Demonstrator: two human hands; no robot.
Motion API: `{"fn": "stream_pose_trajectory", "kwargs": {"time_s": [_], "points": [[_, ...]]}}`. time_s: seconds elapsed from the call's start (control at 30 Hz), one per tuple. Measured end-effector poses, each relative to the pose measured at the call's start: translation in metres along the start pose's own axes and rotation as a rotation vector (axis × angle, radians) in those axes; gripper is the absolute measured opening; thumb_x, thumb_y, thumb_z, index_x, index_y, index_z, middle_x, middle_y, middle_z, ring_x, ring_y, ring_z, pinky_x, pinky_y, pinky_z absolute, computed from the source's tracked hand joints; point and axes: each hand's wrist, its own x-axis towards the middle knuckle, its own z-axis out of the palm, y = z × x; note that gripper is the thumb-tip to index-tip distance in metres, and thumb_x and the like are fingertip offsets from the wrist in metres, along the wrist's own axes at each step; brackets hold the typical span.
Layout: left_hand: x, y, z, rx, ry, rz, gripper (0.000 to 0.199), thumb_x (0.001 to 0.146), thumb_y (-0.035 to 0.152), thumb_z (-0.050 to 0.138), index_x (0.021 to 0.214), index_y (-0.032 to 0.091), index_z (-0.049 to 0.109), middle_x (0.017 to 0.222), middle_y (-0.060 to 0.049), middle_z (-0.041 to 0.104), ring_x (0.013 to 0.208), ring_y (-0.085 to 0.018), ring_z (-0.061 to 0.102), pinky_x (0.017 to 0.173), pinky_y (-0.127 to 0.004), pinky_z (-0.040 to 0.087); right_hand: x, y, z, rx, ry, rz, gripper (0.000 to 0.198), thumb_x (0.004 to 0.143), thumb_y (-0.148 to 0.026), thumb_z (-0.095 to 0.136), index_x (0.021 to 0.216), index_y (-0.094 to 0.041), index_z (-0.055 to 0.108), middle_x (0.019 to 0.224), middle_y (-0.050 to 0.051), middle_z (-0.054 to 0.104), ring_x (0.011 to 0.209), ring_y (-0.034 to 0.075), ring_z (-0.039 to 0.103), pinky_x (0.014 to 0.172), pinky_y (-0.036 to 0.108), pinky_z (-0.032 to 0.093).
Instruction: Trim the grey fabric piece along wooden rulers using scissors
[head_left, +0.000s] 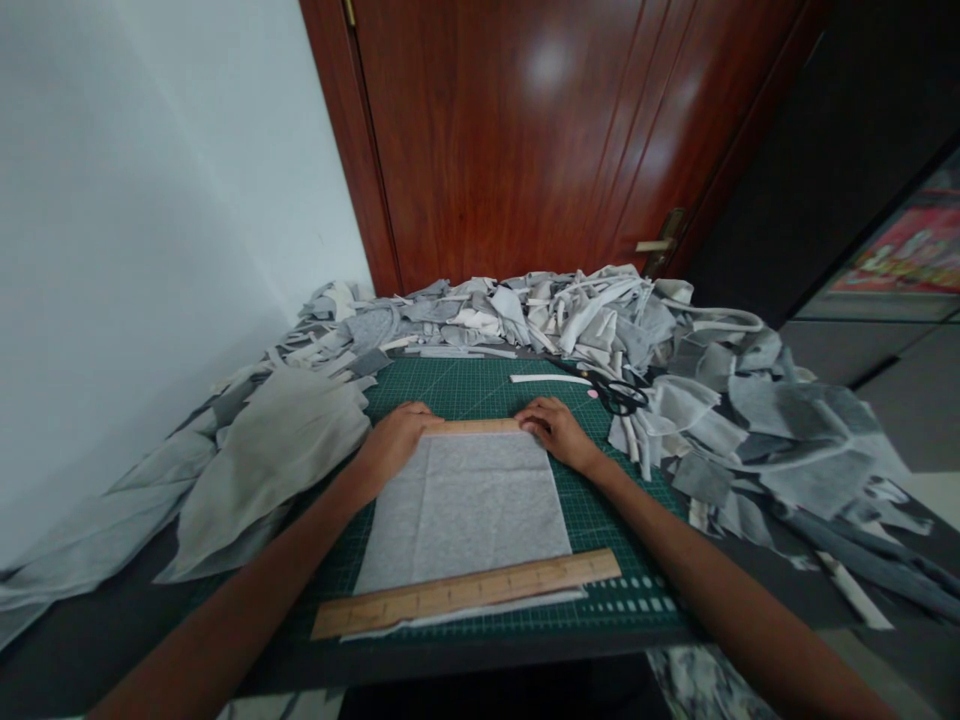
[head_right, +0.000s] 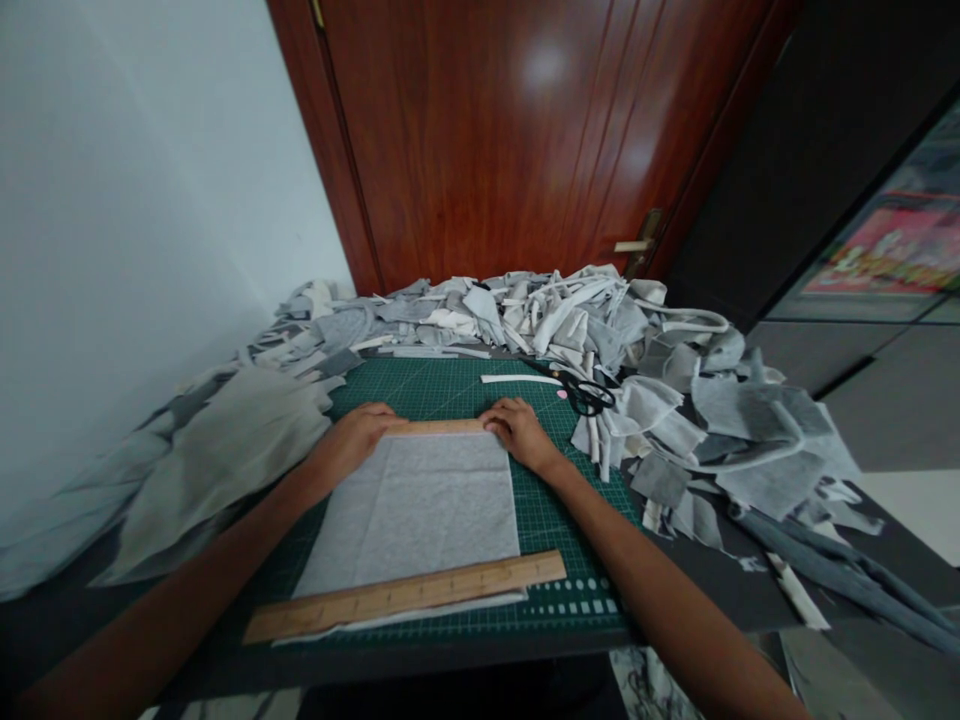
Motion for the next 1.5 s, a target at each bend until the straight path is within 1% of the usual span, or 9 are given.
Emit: {"fn": "stream_pose_trajectory", "kwargs": {"time_s": [0.27,0.47,0.87,1.1,1.23,1.33,1.37,1.43,1.5], "points": [[0.005,-0.010,0.005,-0.034,0.062,0.015,0.036,0.101,0.022,0.043,0.110,0.018,0.077,0.109,-0.008,0.074,0.108,-0.022,0.064,0.102,-0.037,0.049,0.000,0.002,0.004,-0.031,0.042,0.028,0.015,0.097,-0.018,0.063,0.102,-0.021,0.078,0.100,0.008,0.072,0.096,0.021,0.062,0.091,0.038,0.044],[0.008,-0.014,0.008,-0.079,0.040,0.059,0.033,0.102,0.027,0.045,0.109,0.021,0.077,0.109,-0.007,0.074,0.106,-0.021,0.064,0.100,-0.035,0.049,0.000,0.001,0.004,-0.026,0.050,0.040,0.015,0.096,-0.017,0.064,0.102,-0.021,0.078,0.100,0.008,0.072,0.096,0.021,0.061,0.092,0.037,0.043],[0.013,-0.020,0.011,-0.054,0.053,0.070,0.035,0.102,0.023,0.043,0.108,0.020,0.077,0.106,-0.007,0.073,0.104,-0.021,0.062,0.098,-0.034,0.048,0.000,-0.001,0.005,-0.025,0.085,0.081,0.016,0.094,-0.014,0.066,0.100,-0.021,0.079,0.101,0.008,0.073,0.096,0.022,0.061,0.091,0.037,0.044],[0.011,-0.005,0.016,-0.100,0.021,0.212,0.044,0.096,0.007,0.042,0.119,0.023,0.075,0.118,-0.007,0.071,0.113,-0.020,0.061,0.099,-0.033,0.048,0.000,-0.003,0.008,-0.040,0.075,0.059,0.015,0.096,-0.018,0.065,0.102,-0.020,0.078,0.101,0.008,0.073,0.095,0.021,0.062,0.092,0.037,0.045],[0.010,0.003,0.015,-0.100,0.008,0.178,0.041,0.093,0.006,0.049,0.115,0.026,0.077,0.108,-0.004,0.073,0.105,-0.019,0.063,0.093,-0.030,0.050,-0.002,0.017,-0.031,-0.164,0.171,0.046,0.022,0.100,-0.030,0.058,0.102,-0.020,0.078,0.102,0.009,0.072,0.098,0.024,0.063,0.094,0.039,0.047],[0.008,0.011,0.014,-0.084,0.028,0.148,0.041,0.092,0.003,0.049,0.111,0.025,0.078,0.103,-0.004,0.073,0.101,-0.019,0.065,0.091,-0.029,0.052,-0.013,0.050,-0.078,-0.374,0.397,0.216,0.031,0.102,-0.031,0.049,0.105,-0.017,0.077,0.104,0.013,0.072,0.102,0.028,0.063,0.099,0.045,0.047],[0.008,0.014,0.015,-0.063,0.043,0.126,0.043,0.090,0.000,0.048,0.109,0.024,0.079,0.102,-0.004,0.073,0.099,-0.018,0.066,0.090,-0.029,0.052,-0.017,0.061,-0.090,-0.447,0.421,0.293,0.030,0.099,-0.028,0.050,0.107,-0.014,0.076,0.104,0.016,0.072,0.102,0.029,0.064,0.099,0.046,0.048],[0.008,0.018,0.016,-0.007,0.074,0.078,0.048,0.087,-0.004,0.046,0.107,0.023,0.080,0.102,-0.005,0.074,0.098,-0.019,0.067,0.091,-0.030,0.054,-0.026,0.081,-0.105,-0.524,0.296,0.395,0.028,0.093,-0.019,0.050,0.104,-0.013,0.076,0.100,0.017,0.072,0.098,0.030,0.066,0.099,0.045,0.049],[0.008,0.021,0.018,0.034,0.089,0.058,0.047,0.086,-0.004,0.046,0.107,0.021,0.079,0.103,-0.005,0.074,0.099,-0.020,0.068,0.094,-0.031,0.055,-0.034,0.093,-0.108,-0.552,0.145,0.420,0.029,0.092,-0.017,0.050,0.107,-0.012,0.075,0.102,0.017,0.073,0.101,0.030,0.067,0.100,0.044,0.051]]}}
